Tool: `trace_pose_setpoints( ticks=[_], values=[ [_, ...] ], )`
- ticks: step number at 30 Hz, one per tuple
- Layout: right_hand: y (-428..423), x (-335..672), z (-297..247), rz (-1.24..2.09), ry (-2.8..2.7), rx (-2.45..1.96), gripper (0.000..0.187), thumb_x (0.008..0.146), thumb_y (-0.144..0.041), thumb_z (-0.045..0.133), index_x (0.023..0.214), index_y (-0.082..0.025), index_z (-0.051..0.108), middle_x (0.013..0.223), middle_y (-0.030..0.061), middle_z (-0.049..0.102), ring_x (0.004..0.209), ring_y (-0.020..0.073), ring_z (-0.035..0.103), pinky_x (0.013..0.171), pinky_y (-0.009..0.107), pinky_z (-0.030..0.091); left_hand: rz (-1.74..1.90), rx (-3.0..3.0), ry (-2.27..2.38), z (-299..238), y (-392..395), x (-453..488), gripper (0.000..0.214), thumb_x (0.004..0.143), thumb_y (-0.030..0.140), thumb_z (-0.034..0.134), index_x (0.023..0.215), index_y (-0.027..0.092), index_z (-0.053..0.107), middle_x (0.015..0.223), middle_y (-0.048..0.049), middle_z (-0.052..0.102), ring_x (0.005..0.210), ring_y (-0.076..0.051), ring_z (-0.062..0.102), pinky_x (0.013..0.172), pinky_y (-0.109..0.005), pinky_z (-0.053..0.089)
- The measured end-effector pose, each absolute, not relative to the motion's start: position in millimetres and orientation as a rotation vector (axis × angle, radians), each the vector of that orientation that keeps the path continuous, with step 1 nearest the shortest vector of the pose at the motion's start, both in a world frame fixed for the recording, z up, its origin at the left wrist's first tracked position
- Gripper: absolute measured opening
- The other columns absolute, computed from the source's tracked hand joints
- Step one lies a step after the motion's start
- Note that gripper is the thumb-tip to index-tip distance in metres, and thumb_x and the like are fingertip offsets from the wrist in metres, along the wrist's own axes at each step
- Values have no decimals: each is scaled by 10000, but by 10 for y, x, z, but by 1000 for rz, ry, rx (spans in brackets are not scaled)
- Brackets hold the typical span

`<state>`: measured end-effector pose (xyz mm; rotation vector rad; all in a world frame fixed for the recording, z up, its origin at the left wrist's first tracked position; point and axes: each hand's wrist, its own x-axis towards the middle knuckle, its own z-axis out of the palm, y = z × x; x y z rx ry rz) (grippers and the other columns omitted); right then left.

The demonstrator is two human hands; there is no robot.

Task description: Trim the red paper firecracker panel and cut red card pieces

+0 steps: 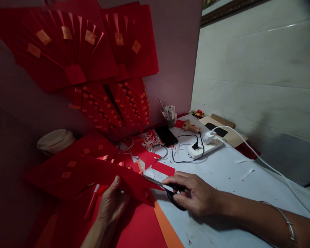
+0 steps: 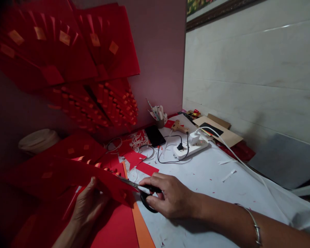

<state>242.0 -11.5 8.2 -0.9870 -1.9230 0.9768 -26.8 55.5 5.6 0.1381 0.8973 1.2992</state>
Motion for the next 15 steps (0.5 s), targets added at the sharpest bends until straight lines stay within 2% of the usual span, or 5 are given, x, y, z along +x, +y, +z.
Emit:
trace_pose_setpoints(
  ticks=[9,15],
  values=[
    [-118,2414,82,952,-1925,-981,395,810,-149,595,1196,-210,652,848,24,582,696,153,519,633,272,454,1291,137,849,9,556,-308,285,865,8,499,877,159,740,834,-91,797,804,-221,757,844,-337,602],
    [-127,2397,70,934,-1918,-982,378,826,-141,585,1192,-200,657,825,15,568,658,137,501,619,268,436,1319,124,907,95,549,-235,318,895,20,443,829,142,729,770,-89,788,729,-213,754,748,-323,627]
  ],
)
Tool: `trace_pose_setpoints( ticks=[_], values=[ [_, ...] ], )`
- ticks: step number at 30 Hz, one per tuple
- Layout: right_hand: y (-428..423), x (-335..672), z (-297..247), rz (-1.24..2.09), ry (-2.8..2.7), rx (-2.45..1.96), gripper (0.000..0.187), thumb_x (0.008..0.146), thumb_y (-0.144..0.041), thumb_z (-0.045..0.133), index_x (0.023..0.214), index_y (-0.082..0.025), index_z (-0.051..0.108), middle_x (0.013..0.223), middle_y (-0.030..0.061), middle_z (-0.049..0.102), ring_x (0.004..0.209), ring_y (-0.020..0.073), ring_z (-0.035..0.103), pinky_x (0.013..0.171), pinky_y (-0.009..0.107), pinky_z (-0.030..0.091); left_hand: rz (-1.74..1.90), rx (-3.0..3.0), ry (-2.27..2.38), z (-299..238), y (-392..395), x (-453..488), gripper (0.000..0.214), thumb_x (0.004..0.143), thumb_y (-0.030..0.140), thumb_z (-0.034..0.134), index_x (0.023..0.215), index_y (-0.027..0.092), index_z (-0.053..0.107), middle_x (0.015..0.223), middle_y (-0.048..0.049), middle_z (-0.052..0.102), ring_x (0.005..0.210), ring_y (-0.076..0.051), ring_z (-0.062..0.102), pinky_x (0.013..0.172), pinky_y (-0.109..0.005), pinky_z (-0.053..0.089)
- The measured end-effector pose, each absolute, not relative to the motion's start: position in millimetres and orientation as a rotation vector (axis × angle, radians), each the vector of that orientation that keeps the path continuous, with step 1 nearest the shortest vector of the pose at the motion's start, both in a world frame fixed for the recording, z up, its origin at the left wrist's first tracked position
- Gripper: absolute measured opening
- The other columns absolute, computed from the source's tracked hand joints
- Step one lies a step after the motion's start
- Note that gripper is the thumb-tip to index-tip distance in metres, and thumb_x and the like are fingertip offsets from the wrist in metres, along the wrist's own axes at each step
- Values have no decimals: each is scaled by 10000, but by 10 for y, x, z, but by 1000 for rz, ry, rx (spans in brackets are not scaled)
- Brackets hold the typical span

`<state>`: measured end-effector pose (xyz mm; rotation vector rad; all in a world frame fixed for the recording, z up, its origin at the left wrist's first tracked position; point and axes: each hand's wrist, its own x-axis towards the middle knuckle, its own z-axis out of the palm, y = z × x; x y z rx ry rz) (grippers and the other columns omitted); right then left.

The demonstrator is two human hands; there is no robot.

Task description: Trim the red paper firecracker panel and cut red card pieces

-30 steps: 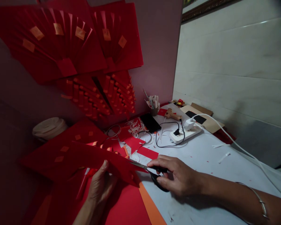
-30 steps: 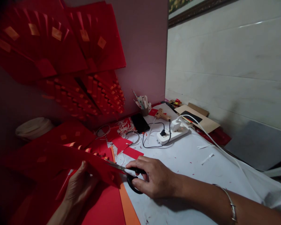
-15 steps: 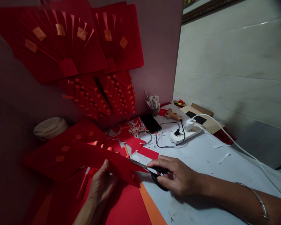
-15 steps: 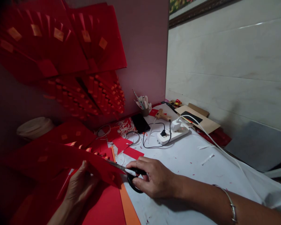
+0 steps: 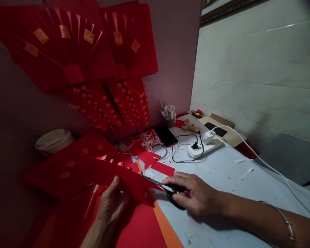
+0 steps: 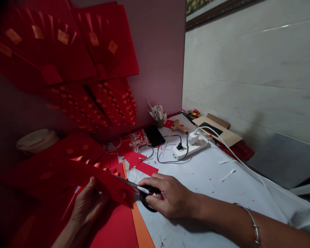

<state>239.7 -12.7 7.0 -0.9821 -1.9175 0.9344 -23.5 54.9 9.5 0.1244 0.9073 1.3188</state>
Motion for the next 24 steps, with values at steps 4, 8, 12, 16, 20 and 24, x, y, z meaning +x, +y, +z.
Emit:
trace_pose_setpoints(
  ticks=[4,8,12,16,20,24],
  values=[
    [-125,2398,49,945,-1921,-980,388,835,-145,586,1214,-197,649,842,22,576,675,141,508,625,268,445,1328,135,927,136,531,-192,343,897,11,424,815,155,724,738,-70,782,689,-186,746,720,-298,628],
    [-121,2404,49,947,-1921,-977,391,829,-150,594,1214,-200,647,853,27,590,695,149,518,646,277,456,1318,138,947,122,518,-208,306,878,21,454,815,161,719,738,-65,779,707,-186,746,746,-300,625],
    [-119,2405,69,952,-1928,-974,389,817,-147,601,1198,-211,650,853,23,592,697,148,524,639,268,455,1314,157,965,111,518,-215,285,863,24,474,829,158,723,758,-71,781,731,-195,749,757,-309,625],
    [-117,2408,83,940,-1935,-978,398,808,-140,596,1197,-207,652,839,20,582,698,149,521,642,271,456,1284,142,964,134,519,-173,312,877,25,449,826,148,731,784,-99,786,736,-212,751,758,-325,625],
    [-114,2408,79,947,-1927,-984,396,814,-147,595,1202,-198,649,837,22,575,694,150,520,638,274,453,1266,133,975,162,517,-137,354,900,30,399,833,133,731,782,-117,786,736,-221,755,743,-326,628],
    [-117,2401,67,938,-1918,-972,382,823,-146,587,1195,-205,650,837,20,573,692,149,521,647,279,449,1257,162,987,168,508,-140,342,904,38,404,848,116,732,813,-135,789,767,-233,756,751,-334,629]
  ],
)
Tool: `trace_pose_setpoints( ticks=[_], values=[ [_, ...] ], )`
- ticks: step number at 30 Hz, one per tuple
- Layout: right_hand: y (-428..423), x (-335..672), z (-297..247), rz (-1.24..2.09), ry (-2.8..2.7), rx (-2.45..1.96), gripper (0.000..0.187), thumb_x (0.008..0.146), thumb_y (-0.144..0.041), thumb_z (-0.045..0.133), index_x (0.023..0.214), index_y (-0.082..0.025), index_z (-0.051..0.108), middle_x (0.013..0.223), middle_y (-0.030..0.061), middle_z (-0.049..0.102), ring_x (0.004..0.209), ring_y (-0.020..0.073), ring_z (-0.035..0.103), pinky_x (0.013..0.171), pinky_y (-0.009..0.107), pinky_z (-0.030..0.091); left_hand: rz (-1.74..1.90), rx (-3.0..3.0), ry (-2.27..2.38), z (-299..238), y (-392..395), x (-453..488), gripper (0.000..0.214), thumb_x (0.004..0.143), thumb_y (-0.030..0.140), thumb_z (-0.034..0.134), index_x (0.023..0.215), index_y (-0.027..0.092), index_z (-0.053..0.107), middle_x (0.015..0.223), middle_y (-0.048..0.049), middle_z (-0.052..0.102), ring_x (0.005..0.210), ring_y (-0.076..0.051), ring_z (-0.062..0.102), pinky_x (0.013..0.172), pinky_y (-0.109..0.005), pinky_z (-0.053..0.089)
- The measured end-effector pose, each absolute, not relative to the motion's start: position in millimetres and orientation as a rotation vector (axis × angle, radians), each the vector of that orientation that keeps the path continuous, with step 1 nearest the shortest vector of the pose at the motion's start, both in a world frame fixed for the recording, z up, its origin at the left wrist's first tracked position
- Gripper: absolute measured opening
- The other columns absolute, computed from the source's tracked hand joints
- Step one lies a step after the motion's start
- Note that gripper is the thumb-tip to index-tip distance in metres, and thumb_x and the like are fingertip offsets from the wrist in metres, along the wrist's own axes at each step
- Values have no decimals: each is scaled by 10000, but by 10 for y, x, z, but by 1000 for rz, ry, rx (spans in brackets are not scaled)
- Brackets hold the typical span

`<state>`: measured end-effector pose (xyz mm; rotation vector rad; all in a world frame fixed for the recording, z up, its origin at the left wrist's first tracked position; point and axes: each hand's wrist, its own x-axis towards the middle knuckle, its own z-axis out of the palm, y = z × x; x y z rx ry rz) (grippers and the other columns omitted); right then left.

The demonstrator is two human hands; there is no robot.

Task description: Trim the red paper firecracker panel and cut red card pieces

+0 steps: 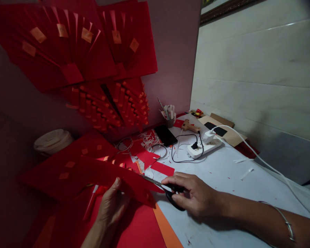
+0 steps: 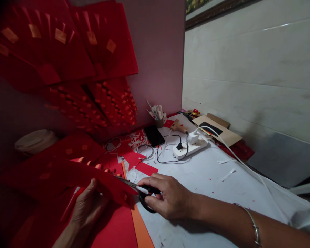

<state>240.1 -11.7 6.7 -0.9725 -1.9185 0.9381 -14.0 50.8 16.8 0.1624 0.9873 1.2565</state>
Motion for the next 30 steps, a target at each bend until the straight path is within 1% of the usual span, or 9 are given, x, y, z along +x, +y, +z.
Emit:
trace_pose_setpoints(
  ticks=[5,8,14,20,26,30],
  values=[
    [-125,2396,69,938,-1920,-967,370,834,-148,583,1193,-205,651,849,25,581,696,150,520,644,276,443,1273,139,976,167,487,-141,332,910,48,416,838,124,732,779,-113,786,738,-215,754,762,-322,626],
    [-128,2393,75,943,-1923,-974,365,833,-146,581,1186,-204,655,844,24,579,699,150,519,652,279,440,1286,131,972,169,486,-137,371,916,34,384,814,127,729,752,-104,782,705,-205,752,728,-319,633],
    [-133,2390,75,948,-1909,-969,373,831,-143,585,1195,-188,654,828,16,561,668,139,494,616,263,423,1297,130,966,178,502,-125,405,936,46,355,807,103,735,749,-119,785,697,-237,759,665,-362,648],
    [-140,2391,93,948,-1923,-976,372,836,-144,571,1194,-193,655,832,23,572,679,146,508,629,275,427,1310,121,942,202,501,-103,453,929,8,332,763,121,738,725,-102,784,665,-216,755,647,-350,646],
    [-136,2390,123,954,-1922,-991,387,809,-132,583,1182,-192,663,849,33,590,701,153,529,631,273,439,1241,151,949,155,522,-144,410,918,31,379,785,107,759,782,-146,793,727,-245,764,699,-351,639],
    [-133,2391,115,954,-1919,-991,391,803,-132,595,1184,-184,664,836,28,583,688,148,526,629,269,443,1233,175,923,124,512,-148,363,889,19,415,824,86,766,808,-168,794,733,-263,763,703,-378,640]
  ],
)
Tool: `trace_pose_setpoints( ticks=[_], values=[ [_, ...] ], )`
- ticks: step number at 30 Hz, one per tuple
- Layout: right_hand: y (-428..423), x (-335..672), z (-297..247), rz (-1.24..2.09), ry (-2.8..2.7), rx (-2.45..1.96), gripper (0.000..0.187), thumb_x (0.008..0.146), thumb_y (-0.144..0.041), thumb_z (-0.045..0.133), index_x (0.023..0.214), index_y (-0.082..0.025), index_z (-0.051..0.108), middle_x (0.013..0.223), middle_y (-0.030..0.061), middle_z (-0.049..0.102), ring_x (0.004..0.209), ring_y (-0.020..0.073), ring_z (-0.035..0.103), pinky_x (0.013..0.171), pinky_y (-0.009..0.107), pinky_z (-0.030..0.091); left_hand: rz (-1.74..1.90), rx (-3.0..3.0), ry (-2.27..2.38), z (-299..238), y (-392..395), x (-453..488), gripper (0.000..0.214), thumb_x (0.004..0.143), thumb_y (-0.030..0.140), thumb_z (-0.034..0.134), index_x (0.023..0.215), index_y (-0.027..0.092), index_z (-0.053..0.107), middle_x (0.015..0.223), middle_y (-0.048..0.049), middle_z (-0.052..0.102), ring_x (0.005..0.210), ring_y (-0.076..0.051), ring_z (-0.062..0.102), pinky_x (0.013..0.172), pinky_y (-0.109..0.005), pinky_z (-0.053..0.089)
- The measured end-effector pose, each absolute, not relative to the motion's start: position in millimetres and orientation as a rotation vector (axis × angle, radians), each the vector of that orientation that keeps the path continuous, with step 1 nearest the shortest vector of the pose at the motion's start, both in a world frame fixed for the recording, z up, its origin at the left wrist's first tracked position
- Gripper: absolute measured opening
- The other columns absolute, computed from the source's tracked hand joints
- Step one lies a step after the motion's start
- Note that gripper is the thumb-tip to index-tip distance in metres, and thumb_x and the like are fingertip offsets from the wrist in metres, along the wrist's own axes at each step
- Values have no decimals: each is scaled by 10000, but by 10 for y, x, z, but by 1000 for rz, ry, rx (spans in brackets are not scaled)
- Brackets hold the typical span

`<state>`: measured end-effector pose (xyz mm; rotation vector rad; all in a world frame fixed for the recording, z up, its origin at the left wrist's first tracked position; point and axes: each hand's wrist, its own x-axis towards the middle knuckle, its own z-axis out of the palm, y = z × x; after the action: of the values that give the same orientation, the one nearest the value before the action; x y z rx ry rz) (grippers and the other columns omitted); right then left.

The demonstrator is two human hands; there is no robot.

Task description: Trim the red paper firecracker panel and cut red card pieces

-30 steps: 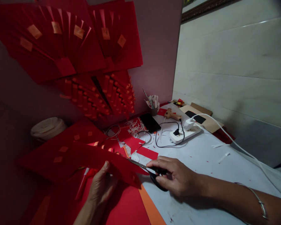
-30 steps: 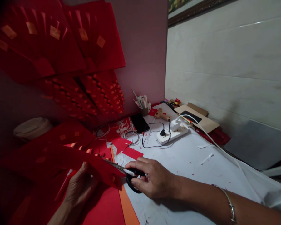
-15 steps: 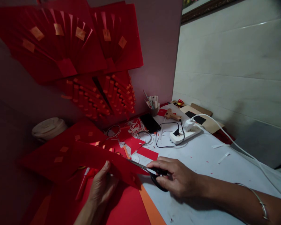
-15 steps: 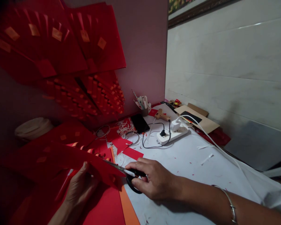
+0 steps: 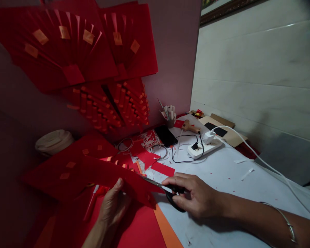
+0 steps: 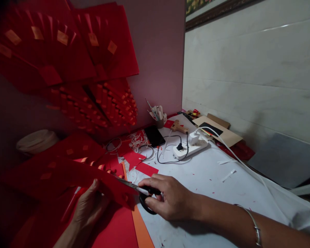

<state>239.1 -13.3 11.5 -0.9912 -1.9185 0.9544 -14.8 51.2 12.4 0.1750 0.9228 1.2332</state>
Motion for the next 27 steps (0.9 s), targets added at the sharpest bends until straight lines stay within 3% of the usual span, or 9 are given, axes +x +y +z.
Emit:
trace_pose_setpoints(
  ticks=[7,17,27],
  values=[
    [-129,2391,85,946,-1909,-975,380,818,-135,592,1188,-190,658,829,20,569,684,145,515,631,270,441,1236,176,827,57,492,-164,245,795,-13,561,848,103,771,815,-150,802,726,-250,764,726,-354,634],
    [-145,2374,90,937,-1916,-967,359,827,-117,573,1168,-194,656,798,0,527,664,136,483,621,263,404,1263,155,863,105,494,-125,396,882,-14,403,861,118,775,837,-140,805,741,-246,769,720,-367,638],
    [-154,2365,98,956,-1915,-968,370,830,-131,563,1181,-217,643,802,-7,517,666,140,482,623,263,414,1095,273,738,105,455,-146,322,867,23,496,790,143,785,801,-105,809,761,-221,770,749,-285,622]
  ],
)
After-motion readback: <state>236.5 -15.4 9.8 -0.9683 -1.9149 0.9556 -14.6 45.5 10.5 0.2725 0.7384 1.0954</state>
